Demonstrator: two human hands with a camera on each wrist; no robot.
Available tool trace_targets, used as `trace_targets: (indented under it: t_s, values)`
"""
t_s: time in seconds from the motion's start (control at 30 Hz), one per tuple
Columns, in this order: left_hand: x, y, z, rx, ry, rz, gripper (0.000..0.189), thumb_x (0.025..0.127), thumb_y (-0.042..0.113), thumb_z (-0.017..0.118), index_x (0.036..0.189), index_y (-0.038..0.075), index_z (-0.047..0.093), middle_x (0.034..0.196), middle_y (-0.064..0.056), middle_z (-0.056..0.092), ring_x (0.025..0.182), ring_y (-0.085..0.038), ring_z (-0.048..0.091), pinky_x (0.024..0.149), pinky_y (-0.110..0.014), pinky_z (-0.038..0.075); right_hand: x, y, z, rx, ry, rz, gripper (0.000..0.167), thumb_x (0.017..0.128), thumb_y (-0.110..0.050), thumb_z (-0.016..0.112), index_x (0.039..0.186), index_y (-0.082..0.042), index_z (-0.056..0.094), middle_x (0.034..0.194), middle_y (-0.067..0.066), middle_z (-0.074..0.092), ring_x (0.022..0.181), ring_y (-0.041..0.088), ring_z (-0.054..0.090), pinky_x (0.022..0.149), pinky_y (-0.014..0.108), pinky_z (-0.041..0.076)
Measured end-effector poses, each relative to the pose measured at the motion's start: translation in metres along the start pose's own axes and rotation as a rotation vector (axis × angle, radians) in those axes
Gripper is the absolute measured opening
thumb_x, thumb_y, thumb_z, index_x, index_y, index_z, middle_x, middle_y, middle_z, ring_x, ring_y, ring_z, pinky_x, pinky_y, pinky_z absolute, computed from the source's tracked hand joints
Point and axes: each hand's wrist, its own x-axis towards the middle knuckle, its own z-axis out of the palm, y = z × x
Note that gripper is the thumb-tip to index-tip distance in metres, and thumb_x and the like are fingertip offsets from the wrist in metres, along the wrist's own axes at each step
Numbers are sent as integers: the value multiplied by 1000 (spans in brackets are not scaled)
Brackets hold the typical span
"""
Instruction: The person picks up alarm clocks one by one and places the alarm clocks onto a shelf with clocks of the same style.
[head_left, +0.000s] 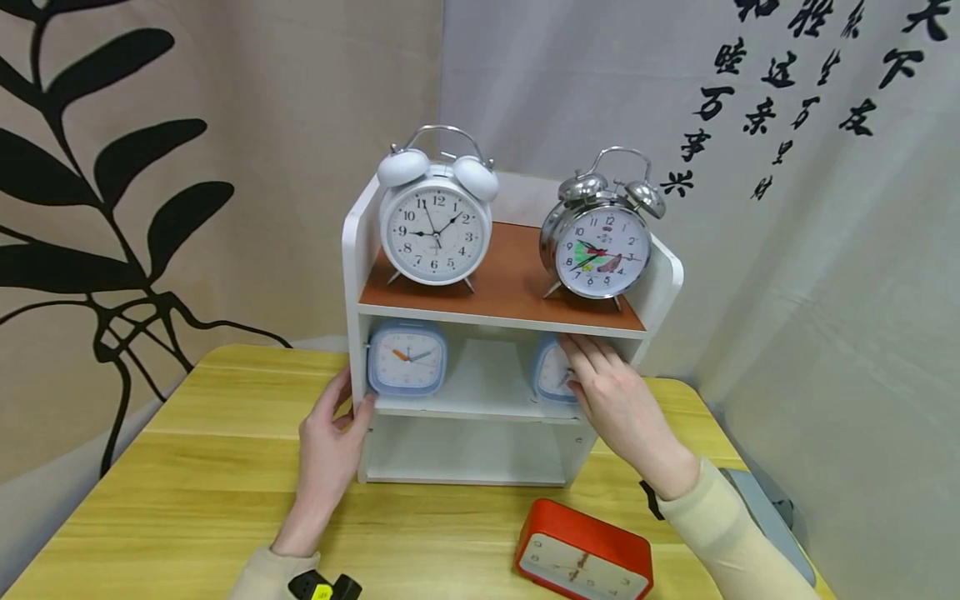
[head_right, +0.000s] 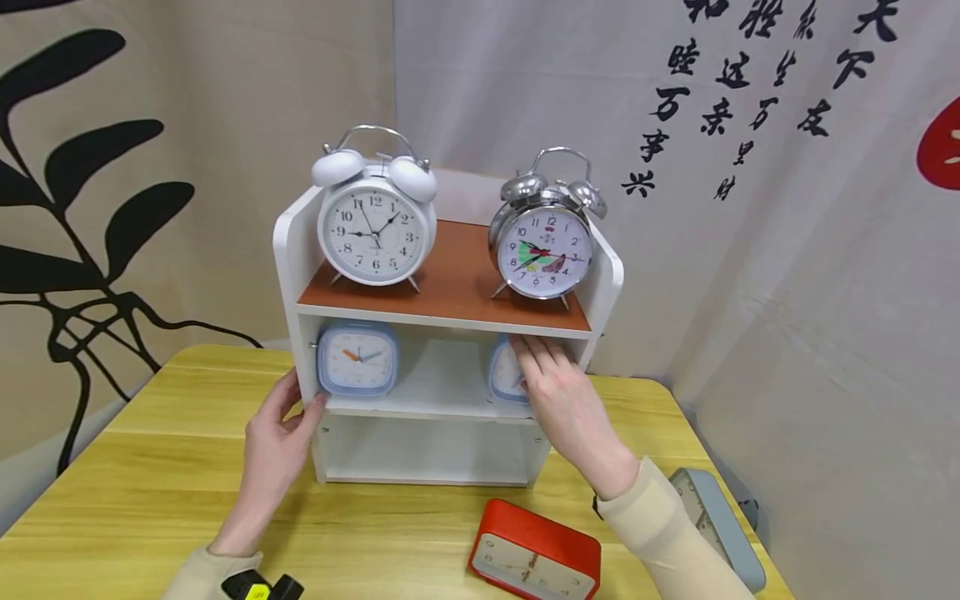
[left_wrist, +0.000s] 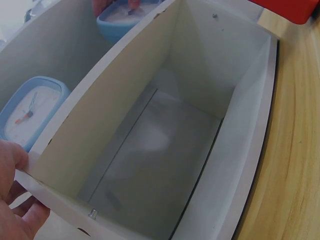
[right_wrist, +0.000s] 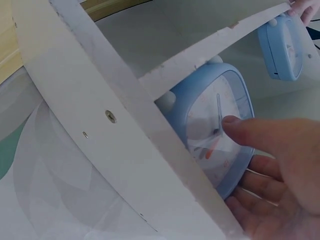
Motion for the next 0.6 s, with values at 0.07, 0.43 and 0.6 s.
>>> trace_targets:
  t_s: [0.07, 0.43, 0.6]
  values:
    - [0, -1, 0, 12, 1, -10, 50, 103, 6, 64, 152, 6, 54, 144, -23, 65, 126, -27, 64, 83, 1, 50, 0, 0, -1, 3, -4, 2, 67, 79, -2, 90, 138, 4, 60, 135, 20, 69, 118, 38, 67, 101, 48, 60]
    - [1, 0, -2, 10, -3, -15, 50, 103, 7, 64, 152, 6, 53, 145, -24, 65, 125, -17, 66, 83, 1, 50, 0, -2, -4, 52, -33, 9, 70, 80, -9, 91, 141, 2, 60, 141, 20, 66, 122, 38, 66, 105, 49, 58]
    - [0, 0, -2, 2, -6, -8, 50, 103, 5, 64, 152, 4, 53, 145, -25, 64, 129, -29, 65, 83, 1, 50, -6, -3, -12, 181, -48, 59, 71, 80, -14, 92, 141, 1, 60, 142, 19, 66, 124, 37, 65, 104, 51, 59]
